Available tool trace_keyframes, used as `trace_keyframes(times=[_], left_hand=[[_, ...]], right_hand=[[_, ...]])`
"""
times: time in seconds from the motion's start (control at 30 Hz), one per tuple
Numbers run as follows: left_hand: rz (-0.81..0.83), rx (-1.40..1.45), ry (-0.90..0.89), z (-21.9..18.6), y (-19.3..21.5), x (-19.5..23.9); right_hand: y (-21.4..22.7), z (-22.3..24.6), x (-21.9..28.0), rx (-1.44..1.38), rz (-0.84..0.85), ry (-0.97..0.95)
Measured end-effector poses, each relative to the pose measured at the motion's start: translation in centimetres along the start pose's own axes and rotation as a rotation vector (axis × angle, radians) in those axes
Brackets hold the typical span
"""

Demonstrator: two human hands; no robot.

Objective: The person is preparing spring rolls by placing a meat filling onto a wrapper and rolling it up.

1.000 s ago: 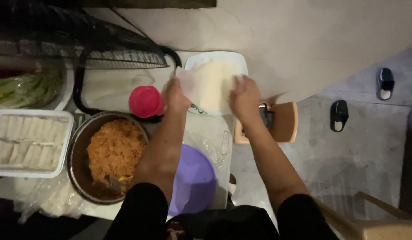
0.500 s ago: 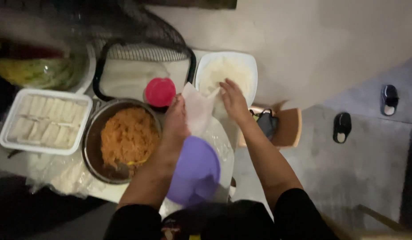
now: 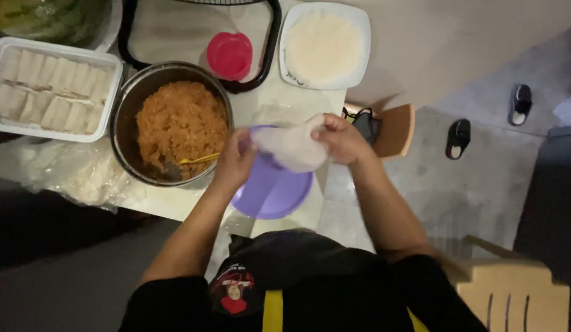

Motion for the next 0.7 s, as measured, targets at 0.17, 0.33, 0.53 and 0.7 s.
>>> trace_keyframes(times=[0.17, 0.33, 0.53, 0.7], left_hand=[[0.247, -0.774, -0.728, -11.6, -3.9, 5.3], [0.749, -0.492, -0.412, -10.4, -6.0, 4.5], [0.672, -0.261, -0.150, -3.4, -3.6, 0.5], [0.725, -0.056, -0.102, 1.2, -3.5, -7.9]], right_hand=[[-8.9, -0.2, 0.8, 1.160, 0.111, -0.386], [-11.6, -2.5, 2.5, 1.142, 0.251, -0.295], [-6.3, -9.3, 6.4, 0.374, -0.077, -0.006], [4.3, -9.4, 7.1, 0.546, -0.555, 0.042]])
Point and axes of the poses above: each hand's wrist, its own x-axis away from the middle knuckle, its own y-axis out of the back of the hand, z = x × y, the point moved 7 cm from there along -x, towards the middle knuckle, and after that the axes turned 6 degrees about y, right-handed, at the moved point
